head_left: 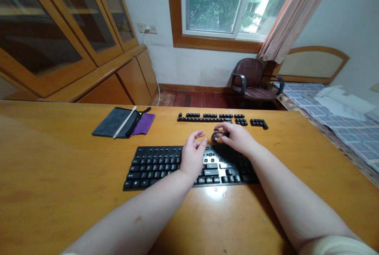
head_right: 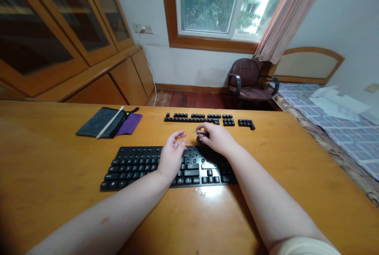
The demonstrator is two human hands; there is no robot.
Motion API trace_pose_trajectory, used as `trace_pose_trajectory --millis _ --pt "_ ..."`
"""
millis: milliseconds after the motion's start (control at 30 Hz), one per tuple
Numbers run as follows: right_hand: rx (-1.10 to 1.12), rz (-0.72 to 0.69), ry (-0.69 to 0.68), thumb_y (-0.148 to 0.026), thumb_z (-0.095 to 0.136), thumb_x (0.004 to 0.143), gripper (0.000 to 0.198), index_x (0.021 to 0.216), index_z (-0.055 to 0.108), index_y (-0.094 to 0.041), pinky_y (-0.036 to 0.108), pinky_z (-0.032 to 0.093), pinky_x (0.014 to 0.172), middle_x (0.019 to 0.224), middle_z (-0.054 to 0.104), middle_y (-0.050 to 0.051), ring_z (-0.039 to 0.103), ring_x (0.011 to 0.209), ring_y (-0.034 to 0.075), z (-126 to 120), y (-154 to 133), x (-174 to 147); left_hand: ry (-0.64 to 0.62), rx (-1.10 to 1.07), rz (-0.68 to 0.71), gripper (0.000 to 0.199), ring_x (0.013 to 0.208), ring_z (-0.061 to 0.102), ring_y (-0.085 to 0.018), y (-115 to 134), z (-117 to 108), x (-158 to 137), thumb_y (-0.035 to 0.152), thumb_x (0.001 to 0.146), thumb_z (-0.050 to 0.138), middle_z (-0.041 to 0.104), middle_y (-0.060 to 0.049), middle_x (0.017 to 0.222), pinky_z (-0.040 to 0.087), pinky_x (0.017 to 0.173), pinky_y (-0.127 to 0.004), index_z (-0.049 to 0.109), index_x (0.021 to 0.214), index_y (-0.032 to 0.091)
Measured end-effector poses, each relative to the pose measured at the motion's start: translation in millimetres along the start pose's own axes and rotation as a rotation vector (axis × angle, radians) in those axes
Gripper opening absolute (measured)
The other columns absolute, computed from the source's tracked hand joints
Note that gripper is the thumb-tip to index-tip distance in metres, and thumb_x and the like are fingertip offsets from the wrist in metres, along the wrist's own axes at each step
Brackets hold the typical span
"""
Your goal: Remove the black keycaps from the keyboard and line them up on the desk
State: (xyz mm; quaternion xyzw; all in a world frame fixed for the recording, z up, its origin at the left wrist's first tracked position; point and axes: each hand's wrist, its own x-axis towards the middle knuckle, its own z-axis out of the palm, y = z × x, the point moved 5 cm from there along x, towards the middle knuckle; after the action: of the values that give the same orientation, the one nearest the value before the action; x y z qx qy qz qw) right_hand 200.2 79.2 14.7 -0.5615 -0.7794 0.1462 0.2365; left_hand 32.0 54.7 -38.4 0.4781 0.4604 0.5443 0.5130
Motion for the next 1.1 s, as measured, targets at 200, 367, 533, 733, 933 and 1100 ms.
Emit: trace_pose_trajectory --millis 200,367,533,733,933,1100 --pt "-0.231 0.164 0.031 -0.021 0.059 0.076 0.015 0.089 0.067 -0.019 0.028 0.043 0.08 0.097 0.066 0.008 0.06 0.09 0.02 -3.3 74.9 11.2 0.079 -0.007 -0.009 0.024 0.071 0.057 -0.011 1.6 -6.9 -0.3 0.031 0.088 0.045 0.062 -0.006 0.094 0.046 0.07 -0.024 0.056 0.104 0.017" --pt "-0.219 0.267 0.003 -0.032 0.06 0.076 0.019 0.091 0.068 -0.021 0.027 0.043 0.075 0.095 0.067 0.006 0.06 0.087 0.02 7.5 89.7 9.0 0.079 -0.036 -0.014 0.022 0.072 0.056 -0.011 -3.1 -7.3 0.5 0.029 0.087 0.045 0.06 -0.004 0.091 0.045 0.072 -0.024 0.055 0.104 0.017" --pt "-0.252 0.277 -0.044 -0.035 0.057 0.078 0.022 0.092 0.069 -0.022 0.028 0.042 0.069 0.093 0.067 0.007 0.06 0.084 0.021 12.5 83.5 8.9 0.078 -0.05 -0.018 0.022 0.071 0.055 -0.011 -1.0 -5.9 0.6 0.028 0.086 0.047 0.06 -0.004 0.089 0.045 0.069 -0.023 0.054 0.103 0.017" --pt "-0.288 0.284 -0.016 -0.034 0.058 0.078 0.025 0.098 0.069 -0.022 0.028 0.042 0.07 0.096 0.067 0.007 0.06 0.085 0.021 11.9 83.4 9.5 0.07 -0.043 -0.03 0.022 0.066 0.054 -0.01 -0.9 -5.3 1.2 0.028 0.085 0.047 0.06 -0.005 0.093 0.046 0.069 -0.023 0.055 0.102 0.017" --pt "-0.358 0.255 0.04 -0.04 0.054 0.081 0.023 0.086 0.069 -0.023 0.026 0.041 0.067 0.088 0.065 0.006 0.058 0.082 0.019 9.6 77.6 7.8 0.071 -0.062 -0.044 0.022 0.063 0.052 -0.008 3.2 -5.1 -0.6 0.022 0.082 0.048 0.06 -0.005 0.096 0.046 0.068 -0.023 0.056 0.101 0.016" --pt "-0.377 0.226 0.027 -0.04 0.05 0.084 0.025 0.085 0.07 -0.024 0.026 0.04 0.065 0.087 0.065 0.005 0.058 0.081 0.018 11.0 76.6 8.0 0.064 -0.064 -0.064 0.022 0.063 0.051 -0.008 6.8 -4.1 -1.6 0.021 0.081 0.048 0.06 -0.005 0.096 0.045 0.068 -0.023 0.055 0.1 0.016"
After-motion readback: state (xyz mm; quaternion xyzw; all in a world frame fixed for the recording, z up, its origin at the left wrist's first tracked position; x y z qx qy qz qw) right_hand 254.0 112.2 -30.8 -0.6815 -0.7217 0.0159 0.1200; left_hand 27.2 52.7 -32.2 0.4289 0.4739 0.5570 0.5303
